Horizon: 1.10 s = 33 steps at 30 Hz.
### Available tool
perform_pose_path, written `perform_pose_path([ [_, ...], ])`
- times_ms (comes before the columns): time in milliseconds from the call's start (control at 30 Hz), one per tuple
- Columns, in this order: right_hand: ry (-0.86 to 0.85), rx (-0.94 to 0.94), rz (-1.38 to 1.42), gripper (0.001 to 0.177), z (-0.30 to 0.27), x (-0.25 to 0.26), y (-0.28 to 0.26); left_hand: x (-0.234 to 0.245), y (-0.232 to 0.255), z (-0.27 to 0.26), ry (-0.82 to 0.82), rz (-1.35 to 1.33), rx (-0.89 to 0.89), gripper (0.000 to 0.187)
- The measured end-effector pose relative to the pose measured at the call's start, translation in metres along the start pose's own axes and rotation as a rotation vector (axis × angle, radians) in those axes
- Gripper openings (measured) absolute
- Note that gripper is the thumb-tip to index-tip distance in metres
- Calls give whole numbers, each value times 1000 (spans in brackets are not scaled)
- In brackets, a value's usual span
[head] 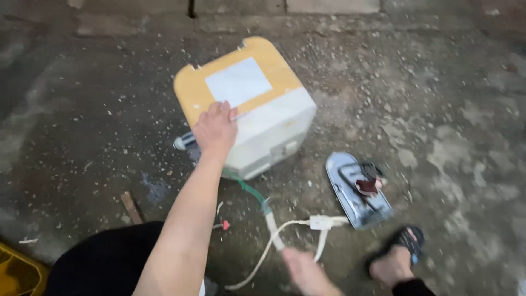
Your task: Repairing a small appliance by unscrewing the casing and inspecting the internal wiring
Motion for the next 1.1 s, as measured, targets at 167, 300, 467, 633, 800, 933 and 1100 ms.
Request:
perform_pose_path([
  [167,329,296,-257,22,-48,85,57,-8,3,3,114,-52,-128,31],
  [300,627,-231,-140,29,-123,138,54,34,6,-11,-413,-252,110,40],
  [467,512,253,556,46,-143,166,-114,133,60,-72,-536,-394,28,33],
  [633,549,457,632,51,-177,199,-237,232,146,-147,-680,-951,-202,27],
  [800,788,538,-314,71,-194,220,-285,321,186,-157,-188,-1340,-443,40],
  [933,603,571,-490,66,-183,215,-274,324,185,-154,4,-1252,-331,42],
  [1100,687,701,-403,74,-185,220,-301,343,181,-154,130,-1307,-448,25],
])
Point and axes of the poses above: each hand's wrist, its own z-axis towards the middle knuckle, its own x-axis out of the back of the hand, y = z × x, the point moved 9 cm from there along z, towards the middle knuckle, and after that the axes turned 11 degrees about y, right-handed, at the moved point
